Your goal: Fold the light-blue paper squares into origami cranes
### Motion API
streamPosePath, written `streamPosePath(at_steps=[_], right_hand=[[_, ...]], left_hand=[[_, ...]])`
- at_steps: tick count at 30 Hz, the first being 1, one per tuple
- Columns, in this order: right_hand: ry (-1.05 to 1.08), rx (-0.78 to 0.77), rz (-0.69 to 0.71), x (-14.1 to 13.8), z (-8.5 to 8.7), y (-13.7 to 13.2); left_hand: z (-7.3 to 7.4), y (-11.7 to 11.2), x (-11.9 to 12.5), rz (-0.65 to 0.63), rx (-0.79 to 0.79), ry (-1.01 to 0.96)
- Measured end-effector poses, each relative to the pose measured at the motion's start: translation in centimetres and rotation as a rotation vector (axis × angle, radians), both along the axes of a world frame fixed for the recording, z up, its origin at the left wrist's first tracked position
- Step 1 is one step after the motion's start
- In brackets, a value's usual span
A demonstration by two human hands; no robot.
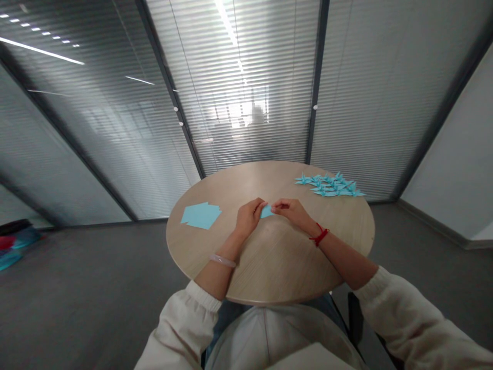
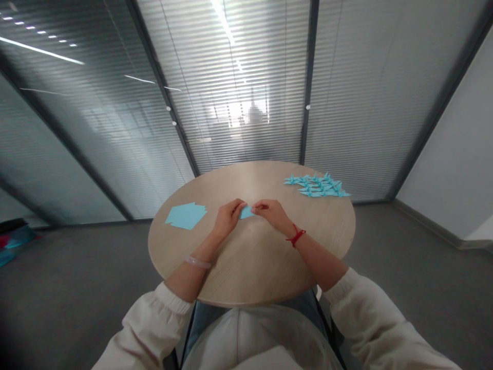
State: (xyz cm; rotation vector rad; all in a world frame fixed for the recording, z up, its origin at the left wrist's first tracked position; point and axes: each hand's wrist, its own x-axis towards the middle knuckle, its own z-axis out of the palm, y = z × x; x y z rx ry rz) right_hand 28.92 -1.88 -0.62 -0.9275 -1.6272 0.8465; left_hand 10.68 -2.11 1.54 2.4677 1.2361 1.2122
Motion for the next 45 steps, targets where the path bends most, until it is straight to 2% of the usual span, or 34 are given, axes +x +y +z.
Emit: streamPosePath(at_steps=[5, 12, 22, 28, 35, 41, 45], right_hand=[[-0.004, -0.013, 0.023, -0.1, 0.2, 0.0], [-0.031, 0.003, 0.014, 0.2, 0.1, 0.2], [-0.030, 0.034, -0.098, 0.3, 0.4, 0.4], [-0.048, 0.046, -0.178, 0.4, 0.1, 0.6], [-0.026, 0.031, -0.183, 0.4, 0.2, 0.5], [-0.031, 0.046, -0.235, 0.5, 0.3, 0.6], [-0.007, 0.073, -0.255, 0.8, 0.1, 0.9]], left_hand=[[0.0, -0.1, 0.0, 0.035, 0.039, 0.033], [-0.1, 0.4, -0.2, 0.079, 0.012, -0.029], [-1.3, 1.3, -0.3, -0.001, 0.074, 0.012], [-1.8, 1.6, -0.3, -0.128, 0.071, 0.116], [-2.5, 2.1, -0.1, -0.239, -0.141, -0.038], [-2.3, 1.8, 0.3, -0.259, -0.316, -0.214], [-1.7, 1.7, 0.5, -0.329, -0.476, -0.358]])
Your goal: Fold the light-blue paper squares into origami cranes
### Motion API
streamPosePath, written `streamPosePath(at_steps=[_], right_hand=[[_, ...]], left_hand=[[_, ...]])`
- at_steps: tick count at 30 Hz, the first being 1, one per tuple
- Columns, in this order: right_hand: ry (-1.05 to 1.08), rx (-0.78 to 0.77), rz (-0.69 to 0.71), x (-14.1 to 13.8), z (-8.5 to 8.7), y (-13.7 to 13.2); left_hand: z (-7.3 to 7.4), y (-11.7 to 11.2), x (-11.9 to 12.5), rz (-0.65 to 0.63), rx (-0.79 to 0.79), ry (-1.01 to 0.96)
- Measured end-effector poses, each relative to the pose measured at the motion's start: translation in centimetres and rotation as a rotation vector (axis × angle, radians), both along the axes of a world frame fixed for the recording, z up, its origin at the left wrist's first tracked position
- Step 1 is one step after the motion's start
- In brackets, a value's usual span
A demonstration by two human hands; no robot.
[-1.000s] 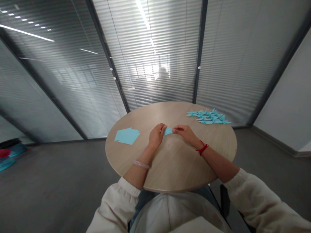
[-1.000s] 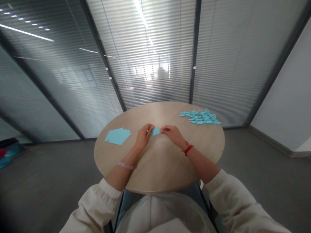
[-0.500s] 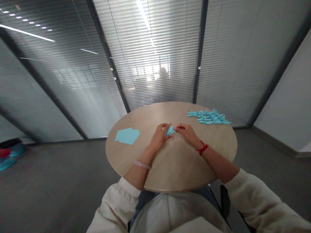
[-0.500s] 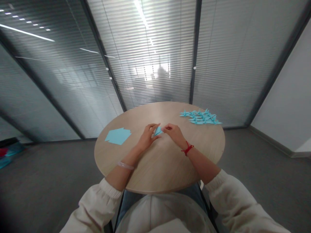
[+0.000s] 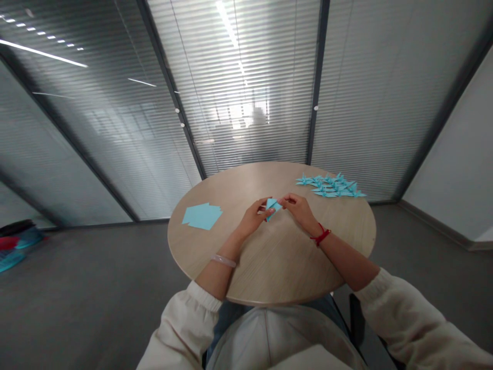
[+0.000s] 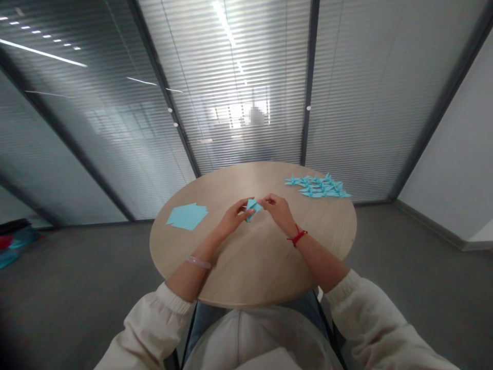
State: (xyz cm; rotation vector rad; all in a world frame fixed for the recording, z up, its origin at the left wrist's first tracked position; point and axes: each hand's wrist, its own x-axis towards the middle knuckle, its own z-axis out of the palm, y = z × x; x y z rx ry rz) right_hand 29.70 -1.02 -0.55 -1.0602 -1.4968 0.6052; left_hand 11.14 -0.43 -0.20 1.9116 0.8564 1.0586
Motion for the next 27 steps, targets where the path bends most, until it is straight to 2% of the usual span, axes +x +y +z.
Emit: streamPosePath(at_steps=[7, 10, 13, 16, 21, 27], right_hand=[[0.001, 0.047, -0.064, 0.1, -0.3, 0.2], [-0.126, 0.214, -0.062, -0.1, 0.0, -0.4], [-0.303, 0.410, 0.007, -0.1, 0.1, -0.7], [-0.449, 0.502, 0.071, -0.2, -0.2, -0.6], [-0.553, 0.537, 0.104, -0.3, -0.8, -0.1], [-0.513, 0.497, 0.137, -0.4, -0.4, -0.5]], left_hand=[[1.4, -0.7, -0.1, -0.035, -0.269, -0.200], [1.5, -0.8, -0.1, -0.028, -0.345, -0.263], [1.4, -0.8, 0.0, -0.036, -0.404, -0.313], [1.2, -0.7, 0.0, -0.022, -0.441, -0.359], [1.0, -0.4, -0.2, 0.026, -0.503, -0.444], [1.4, -0.8, -0.1, 0.020, -0.568, -0.471]])
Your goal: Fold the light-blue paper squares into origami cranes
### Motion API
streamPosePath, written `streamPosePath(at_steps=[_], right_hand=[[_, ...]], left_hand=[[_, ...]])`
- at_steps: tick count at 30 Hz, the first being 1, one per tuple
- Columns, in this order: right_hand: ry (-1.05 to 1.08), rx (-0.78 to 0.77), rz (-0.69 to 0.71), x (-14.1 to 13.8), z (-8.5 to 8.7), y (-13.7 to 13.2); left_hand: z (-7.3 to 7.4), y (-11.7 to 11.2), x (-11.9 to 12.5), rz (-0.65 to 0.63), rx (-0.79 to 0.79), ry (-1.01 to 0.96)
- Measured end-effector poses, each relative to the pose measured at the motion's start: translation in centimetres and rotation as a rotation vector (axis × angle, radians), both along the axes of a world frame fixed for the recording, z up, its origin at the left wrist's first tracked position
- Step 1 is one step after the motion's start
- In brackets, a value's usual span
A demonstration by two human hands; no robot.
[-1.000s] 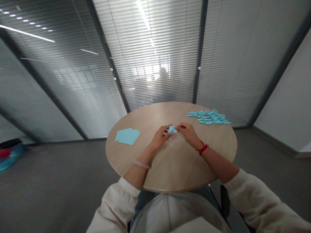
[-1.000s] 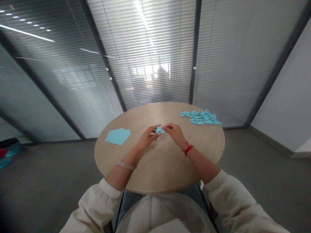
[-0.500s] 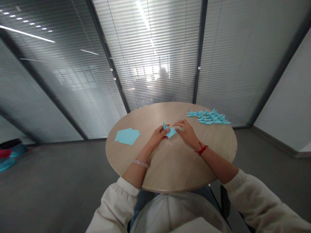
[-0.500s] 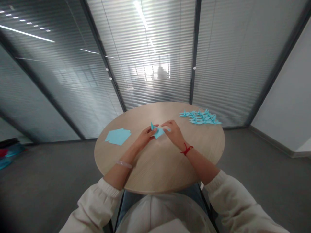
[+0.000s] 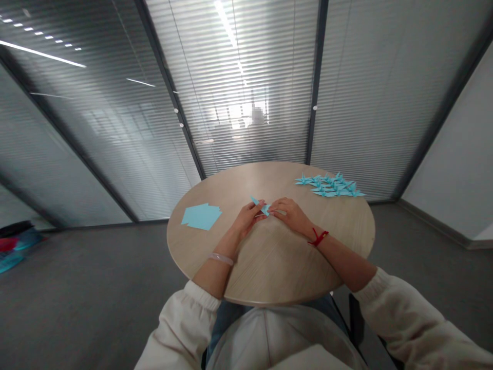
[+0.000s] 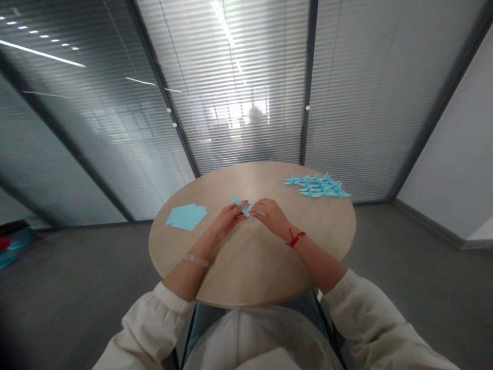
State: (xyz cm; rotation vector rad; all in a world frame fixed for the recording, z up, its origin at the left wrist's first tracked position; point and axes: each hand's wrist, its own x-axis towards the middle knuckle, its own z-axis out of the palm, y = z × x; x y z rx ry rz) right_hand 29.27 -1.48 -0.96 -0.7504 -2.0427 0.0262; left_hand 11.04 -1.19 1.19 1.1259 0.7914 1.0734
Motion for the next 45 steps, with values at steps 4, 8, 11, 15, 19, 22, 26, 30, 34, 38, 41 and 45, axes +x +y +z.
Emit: streamPosePath(at_steps=[4, 8, 11, 15, 19, 22, 26, 30, 34, 38, 41, 45], right_hand=[[0.046, -0.070, 0.000, 0.0, 0.4, -0.5], [0.128, -0.144, 0.002, 0.1, 0.6, -0.7], [0.218, -0.211, 0.000, 0.1, 0.5, -0.7], [0.354, -0.353, -0.024, 0.0, 0.4, -0.6], [0.444, -0.505, 0.020, -0.1, 0.3, -0.3], [0.498, -0.572, 0.090, 0.0, 0.4, -0.3], [0.570, -0.661, 0.173, 0.0, 0.8, -0.7], [0.720, -0.701, 0.163, 0.1, 1.0, -0.9], [0.853, -0.655, 0.061, 0.3, 0.6, -0.2], [0.848, -0.629, -0.047, 0.5, -0.1, 0.7], [0.830, -0.632, -0.084, 0.5, -0.4, 1.1], [0.805, -0.646, -0.030, 0.3, -0.5, 1.1]], left_hand=[[0.4, -0.4, 0.1, -0.030, -0.016, -0.009], [0.6, -0.6, 0.2, -0.056, -0.016, -0.009], [0.6, -0.7, 0.2, -0.054, -0.016, -0.017], [0.6, -0.7, 0.1, -0.055, -0.016, -0.013], [0.4, -0.6, -0.1, -0.069, -0.015, 0.007], [0.3, -0.7, -0.2, -0.079, -0.012, 0.012], [0.4, -0.7, -0.2, -0.107, 0.002, 0.001], [0.4, -0.6, -0.3, -0.122, -0.005, -0.006], [0.2, -0.5, -0.2, -0.145, -0.011, -0.033], [-0.1, -0.7, 0.0, -0.206, -0.013, -0.048], [-0.2, -0.9, 0.2, -0.250, 0.020, -0.027], [0.0, -1.3, 0.4, -0.262, 0.053, -0.002]])
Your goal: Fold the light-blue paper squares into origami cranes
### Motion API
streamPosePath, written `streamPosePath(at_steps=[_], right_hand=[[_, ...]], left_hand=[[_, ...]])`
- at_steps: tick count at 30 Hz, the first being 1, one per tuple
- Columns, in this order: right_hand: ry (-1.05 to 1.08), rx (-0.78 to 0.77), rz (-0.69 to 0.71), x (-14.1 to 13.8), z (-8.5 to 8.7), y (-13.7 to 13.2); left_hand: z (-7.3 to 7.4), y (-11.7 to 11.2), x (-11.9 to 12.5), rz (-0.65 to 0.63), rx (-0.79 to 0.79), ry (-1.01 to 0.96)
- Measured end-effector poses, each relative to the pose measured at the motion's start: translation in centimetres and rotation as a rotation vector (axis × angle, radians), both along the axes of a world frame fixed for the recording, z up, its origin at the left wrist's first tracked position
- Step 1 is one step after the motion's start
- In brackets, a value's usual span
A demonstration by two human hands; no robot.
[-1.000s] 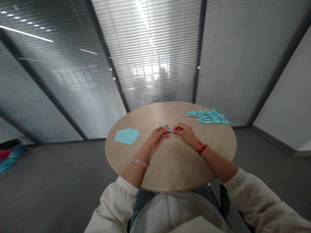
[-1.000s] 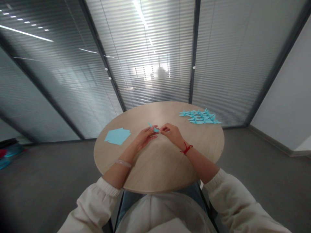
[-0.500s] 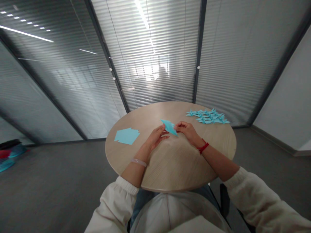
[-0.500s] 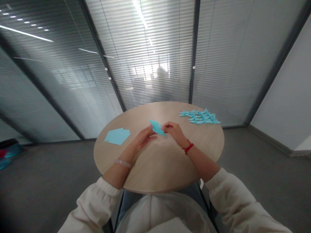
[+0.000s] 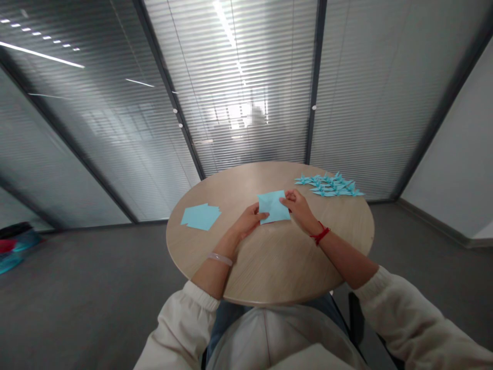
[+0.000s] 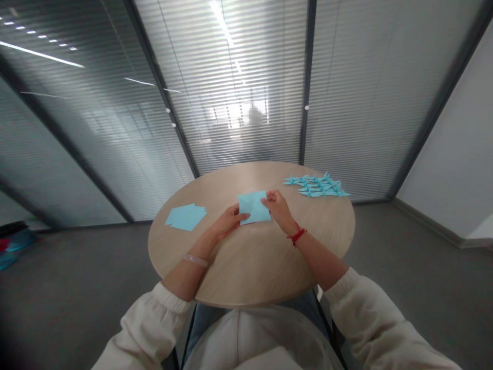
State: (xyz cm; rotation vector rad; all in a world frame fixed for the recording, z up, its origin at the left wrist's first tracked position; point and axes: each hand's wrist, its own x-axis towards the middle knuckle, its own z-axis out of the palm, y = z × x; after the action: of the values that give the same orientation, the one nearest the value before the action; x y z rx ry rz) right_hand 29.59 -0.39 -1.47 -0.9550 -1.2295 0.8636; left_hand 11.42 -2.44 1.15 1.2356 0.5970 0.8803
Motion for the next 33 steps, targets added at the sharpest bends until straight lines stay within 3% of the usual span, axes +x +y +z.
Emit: streamPosePath(at_steps=[5, 14, 21, 26, 33], right_hand=[[0.022, -0.003, 0.154, -0.3, 0.1, -0.5], [0.059, -0.050, 0.129, 0.0, 0.2, -0.7], [0.056, -0.019, 0.115, 0.0, 0.1, -0.3], [-0.010, -0.004, 0.163, -0.2, 0.7, -0.8], [-0.029, 0.001, 0.140, -0.4, 1.4, -1.4]], left_hand=[[0.2, -0.2, 0.1, -0.001, 0.040, 0.016], [-0.1, 0.2, -0.2, 0.020, 0.077, 0.004], [0.6, -0.2, 0.1, -0.026, 0.046, -0.010], [-0.3, 0.8, -0.1, 0.162, 0.132, 0.102], [-1.1, 1.9, -0.5, 0.285, 0.284, 0.169]])
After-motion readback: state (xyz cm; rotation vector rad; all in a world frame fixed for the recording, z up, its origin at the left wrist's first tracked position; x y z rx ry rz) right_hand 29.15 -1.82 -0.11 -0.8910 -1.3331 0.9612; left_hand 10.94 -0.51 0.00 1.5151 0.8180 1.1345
